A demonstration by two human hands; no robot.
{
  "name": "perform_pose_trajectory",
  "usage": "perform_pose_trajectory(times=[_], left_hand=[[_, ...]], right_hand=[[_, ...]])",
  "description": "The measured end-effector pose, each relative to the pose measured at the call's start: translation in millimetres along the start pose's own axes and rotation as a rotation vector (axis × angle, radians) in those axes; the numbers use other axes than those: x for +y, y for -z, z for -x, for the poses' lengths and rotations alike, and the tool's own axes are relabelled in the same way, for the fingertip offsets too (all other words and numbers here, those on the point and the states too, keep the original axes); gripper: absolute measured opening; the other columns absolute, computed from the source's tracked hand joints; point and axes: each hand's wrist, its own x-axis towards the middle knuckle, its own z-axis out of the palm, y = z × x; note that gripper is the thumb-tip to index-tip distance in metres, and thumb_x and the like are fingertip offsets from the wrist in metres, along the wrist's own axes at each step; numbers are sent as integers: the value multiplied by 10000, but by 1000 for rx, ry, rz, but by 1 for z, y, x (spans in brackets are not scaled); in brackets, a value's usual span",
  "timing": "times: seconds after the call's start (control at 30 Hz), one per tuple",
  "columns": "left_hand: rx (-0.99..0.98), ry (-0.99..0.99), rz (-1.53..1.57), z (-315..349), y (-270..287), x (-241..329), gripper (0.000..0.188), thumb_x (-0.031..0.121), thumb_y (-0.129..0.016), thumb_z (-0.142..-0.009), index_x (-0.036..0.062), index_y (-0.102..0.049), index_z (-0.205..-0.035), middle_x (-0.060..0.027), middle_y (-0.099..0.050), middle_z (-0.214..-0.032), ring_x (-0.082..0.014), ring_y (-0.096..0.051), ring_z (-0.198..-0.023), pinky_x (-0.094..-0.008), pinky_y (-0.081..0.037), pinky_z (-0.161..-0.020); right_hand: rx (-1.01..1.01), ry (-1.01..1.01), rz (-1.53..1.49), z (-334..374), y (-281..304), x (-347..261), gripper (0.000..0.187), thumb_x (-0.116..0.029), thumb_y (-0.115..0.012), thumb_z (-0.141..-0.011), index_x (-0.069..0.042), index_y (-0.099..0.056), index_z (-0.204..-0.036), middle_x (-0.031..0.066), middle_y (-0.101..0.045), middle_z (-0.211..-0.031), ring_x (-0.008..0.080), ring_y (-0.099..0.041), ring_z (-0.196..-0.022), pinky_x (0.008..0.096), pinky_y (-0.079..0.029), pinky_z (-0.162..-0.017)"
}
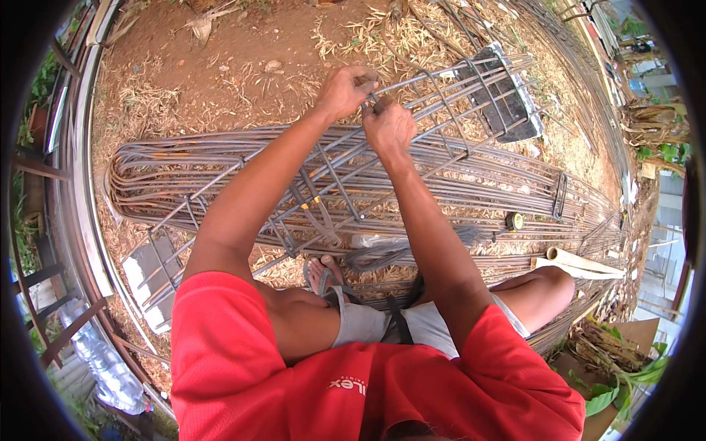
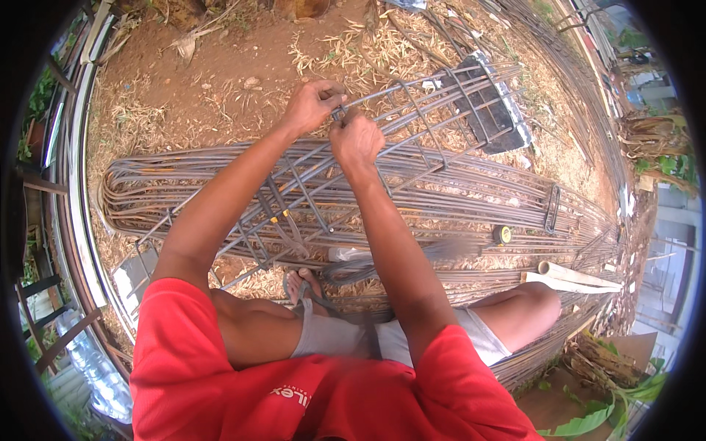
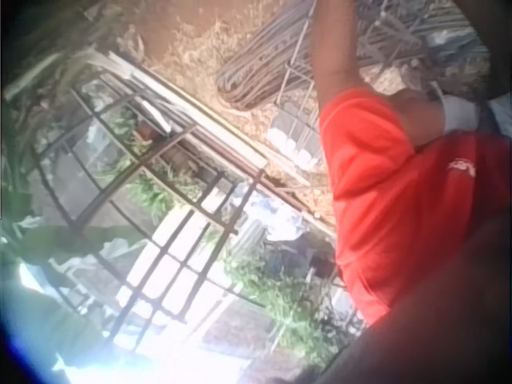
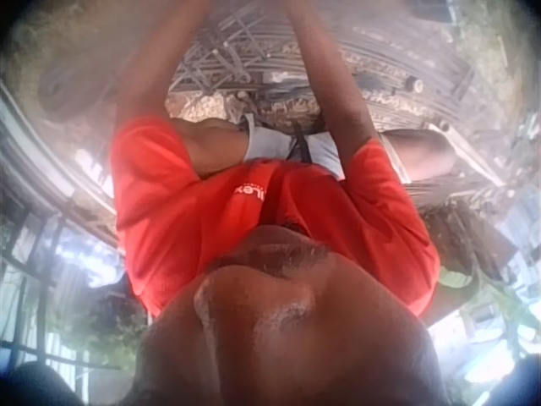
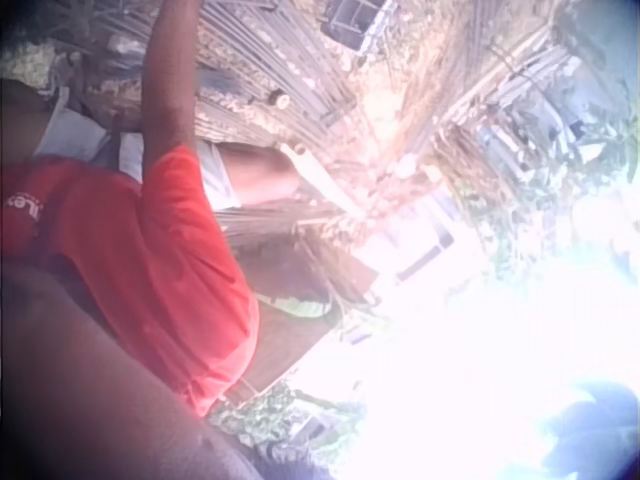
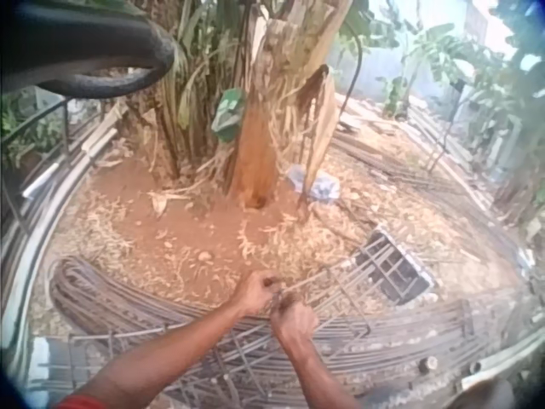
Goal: The person sits on the ground and assembles a rebar grid by tying intersecting steel bars with wire using pliers. They repeatedly wrap and twist wire at multiple intersections to secure the grid structure.
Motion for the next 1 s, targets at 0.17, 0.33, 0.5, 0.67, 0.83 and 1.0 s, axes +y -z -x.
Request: perform_pose_trajectory(times=[0.17, 0.33, 0.5, 0.67, 0.83, 1.0], left_hand=[[152, 71, 297, 5, -17, -10, 254, 228, -843, -949, 63, -827, -1141, -91, -824, -1000, -153, -756, -907, -325, -599, -830], [168, 49, 226, 3, -21, -15, 239, 220, -832, -958, 61, -831, -1136, -90, -826, -997, -142, -754, -903, -314, -599, -828], [128, 83, 225, 7, -15, -8, 241, 227, -820, -968, 60, -827, -1142, -86, -826, -985, -144, -754, -883, -314, -598, -818], [122, 82, 187, 6, -16, -8, 241, 217, -797, -986, 60, -806, -1169, -94, -823, -1011, -137, -749, -901, -305, -590, -807], [123, 98, 278, -4, -24, -21, 197, 227, -808, -945, 112, -803, -1105, -51, -811, -982, -165, -752, -893, -344, -601, -830], [83, -7, 374, -12, -31, -35, 141, 141, -785, -936, 60, -765, -1049, -34, -766, -920, -138, -695, -835, -326, -581, -783]], right_hand=[[44, -105, -142, -3, 0, -5, 329, -308, -773, -863, -4, -774, -986, 257, -780, -881, 441, -765, -863, 521, -581, -822], [24, -115, -207, -21, -4, -9, 353, -324, -760, -897, 18, -781, -980, 282, -770, -888, 451, -765, -891, 530, -577, -837], [-194, -114, -368, -59, 5, 12, 372, -323, -770, -904, 45, -783, -957, 239, -732, -832, 346, -707, -830, 476, -548, -781], [-288, 48, -318, -83, 20, 14, 363, -289, -793, -895, 67, -742, -852, 110, -653, -693, 180, -557, -681, 407, -478, -643], [-345, -16, -212, -51, 38, 12, 332, -308, -765, -871, 13, -804, -948, 290, -758, -866, 417, -771, -864, 504, -582, -837], [-242, 16, -73, -19, 29, 9, 260, -237, -702, -907, -13, -805, -989, 303, -762, -923, 488, -753, -934, 553, -592, -878]])
